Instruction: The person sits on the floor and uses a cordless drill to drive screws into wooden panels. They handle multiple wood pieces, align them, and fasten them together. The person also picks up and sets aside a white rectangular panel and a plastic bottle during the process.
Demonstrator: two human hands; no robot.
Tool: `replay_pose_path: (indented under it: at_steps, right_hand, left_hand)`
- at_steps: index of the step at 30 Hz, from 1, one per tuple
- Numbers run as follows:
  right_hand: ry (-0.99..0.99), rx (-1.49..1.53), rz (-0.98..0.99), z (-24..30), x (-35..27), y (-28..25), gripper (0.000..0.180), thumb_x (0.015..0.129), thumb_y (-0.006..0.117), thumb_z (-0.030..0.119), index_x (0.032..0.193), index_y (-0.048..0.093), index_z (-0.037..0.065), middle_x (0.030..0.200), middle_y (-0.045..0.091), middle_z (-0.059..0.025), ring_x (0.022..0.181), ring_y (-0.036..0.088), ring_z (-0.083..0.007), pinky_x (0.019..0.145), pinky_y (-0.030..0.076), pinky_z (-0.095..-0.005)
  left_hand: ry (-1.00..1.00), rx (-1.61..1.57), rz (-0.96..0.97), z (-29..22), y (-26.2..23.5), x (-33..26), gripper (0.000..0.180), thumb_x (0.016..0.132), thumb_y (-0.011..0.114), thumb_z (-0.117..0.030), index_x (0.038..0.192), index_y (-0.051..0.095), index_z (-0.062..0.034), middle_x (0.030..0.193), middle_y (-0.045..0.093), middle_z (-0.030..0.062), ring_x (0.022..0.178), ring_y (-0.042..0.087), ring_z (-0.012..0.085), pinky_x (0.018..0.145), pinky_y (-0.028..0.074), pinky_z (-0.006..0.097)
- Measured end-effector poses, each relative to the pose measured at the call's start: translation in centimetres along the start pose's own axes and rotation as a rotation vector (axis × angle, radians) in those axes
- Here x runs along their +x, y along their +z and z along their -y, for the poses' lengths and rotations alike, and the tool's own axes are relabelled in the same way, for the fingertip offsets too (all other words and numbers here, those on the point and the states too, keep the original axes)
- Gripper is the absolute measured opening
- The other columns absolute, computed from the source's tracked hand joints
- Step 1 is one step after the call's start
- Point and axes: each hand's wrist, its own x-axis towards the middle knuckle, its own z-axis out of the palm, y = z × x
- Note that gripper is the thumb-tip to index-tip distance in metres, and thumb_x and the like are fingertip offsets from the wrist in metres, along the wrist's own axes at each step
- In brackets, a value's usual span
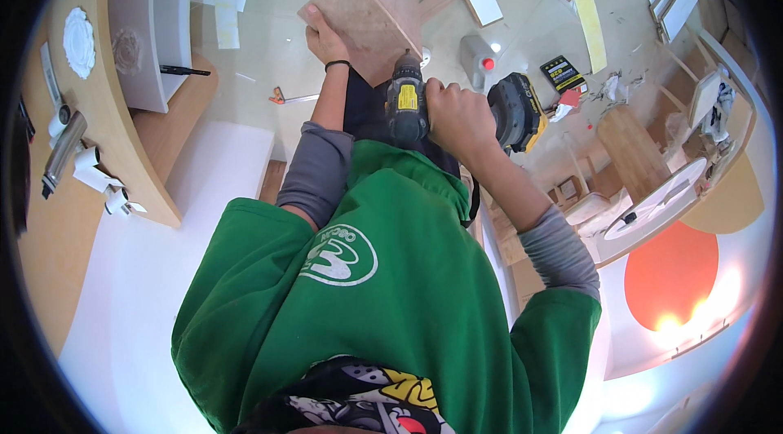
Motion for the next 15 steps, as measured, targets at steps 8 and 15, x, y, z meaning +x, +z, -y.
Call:
replay_pose_path:
  at_steps: [8, 15]
  right_hand:
    - [-0.097, -0.080, 0.017, -0.5, 0.9, -1.8, 0.026, 0.077, 0.065, 0.012, 0.098, 0.058, -0.001, 0.079, 0.068, -0.0162, 0.070, 0.071, -0.0301, 0.060, 0.056, -0.0396]
    - [-0.169, -0.151, 0.052, -1.1, 1.5, -2.2, 0.022, 0.079, 0.065, 0.012, 0.096, 0.061, -0.002, 0.080, 0.069, -0.0145, 0.074, 0.071, -0.0287, 0.062, 0.057, -0.0378]
  left_hand:
    - [-0.028, -0.199, 0.116, -0.8, 0.7, 3.3, 0.067, 0.091, 0.062, -0.059, 0.084, 0.063, 0.0076, 0.080, 0.062, 0.0112, 0.080, 0.056, 0.0202, 0.077, 0.047, 0.034]
    - [-0.151, -0.298, 0.071, -0.9, 1.1, 2.8, 0.063, 0.094, 0.059, -0.055, 0.069, 0.059, 0.0029, 0.071, 0.059, 0.0056, 0.072, 0.051, 0.0156, 0.071, 0.045, 0.033]
